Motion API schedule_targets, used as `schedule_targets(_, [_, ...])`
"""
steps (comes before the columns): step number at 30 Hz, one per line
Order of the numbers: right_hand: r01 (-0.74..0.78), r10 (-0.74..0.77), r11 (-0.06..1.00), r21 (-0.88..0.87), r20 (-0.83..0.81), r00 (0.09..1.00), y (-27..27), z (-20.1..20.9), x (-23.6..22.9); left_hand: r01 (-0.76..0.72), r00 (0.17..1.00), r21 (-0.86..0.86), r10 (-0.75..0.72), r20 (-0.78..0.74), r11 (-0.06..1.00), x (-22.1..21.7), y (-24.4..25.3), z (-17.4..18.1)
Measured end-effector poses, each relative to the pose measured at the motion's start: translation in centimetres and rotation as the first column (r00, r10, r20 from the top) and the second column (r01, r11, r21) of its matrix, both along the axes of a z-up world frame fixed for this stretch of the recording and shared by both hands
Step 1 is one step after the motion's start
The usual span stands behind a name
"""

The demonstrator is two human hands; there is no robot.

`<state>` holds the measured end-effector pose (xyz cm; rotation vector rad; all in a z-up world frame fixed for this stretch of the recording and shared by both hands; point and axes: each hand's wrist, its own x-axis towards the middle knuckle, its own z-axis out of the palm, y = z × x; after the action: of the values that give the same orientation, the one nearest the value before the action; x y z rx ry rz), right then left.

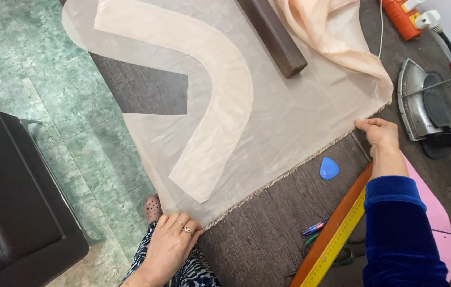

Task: The person smooths a large piece of peach-colored fabric on a table, aligns a curved paper pattern on top, and uses a wooden rolling pin to press the pattern into place. The person repeatedly adjusts the fabric and pattern to ensure proper alignment.

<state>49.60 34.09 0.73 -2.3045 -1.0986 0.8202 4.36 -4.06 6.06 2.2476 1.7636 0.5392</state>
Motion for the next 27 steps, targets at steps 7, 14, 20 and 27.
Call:
schedule_targets(7, [-0.025, 0.027, 0.997, 0.075, -0.015, 1.0, 0.2, -0.8, 0.6, 0.023, 0.998, 0.026, -0.022, -0.055, 0.999, 0.4, 0.6, -0.9])
schedule_targets(14, [-0.051, 0.055, 0.991, 0.123, -0.035, 0.998, 0.3, -1.4, 0.8, 0.063, 0.995, -0.041, -0.066, -0.079, 0.997, 0.4, 0.7, -0.9])
schedule_targets(20, [-0.033, 0.039, 0.989, 0.141, -0.045, 0.998, 0.2, -1.2, 0.5, 0.083, 0.992, -0.008, -0.084, -0.09, 0.996, 0.3, 0.8, -0.9])
schedule_targets(27, [-0.039, 0.04, 0.996, 0.077, -0.021, 0.999, -0.2, -0.4, 0.2, 0.06, 0.997, -0.03, -0.062, -0.054, 0.998, 0.0, 0.5, -2.1])
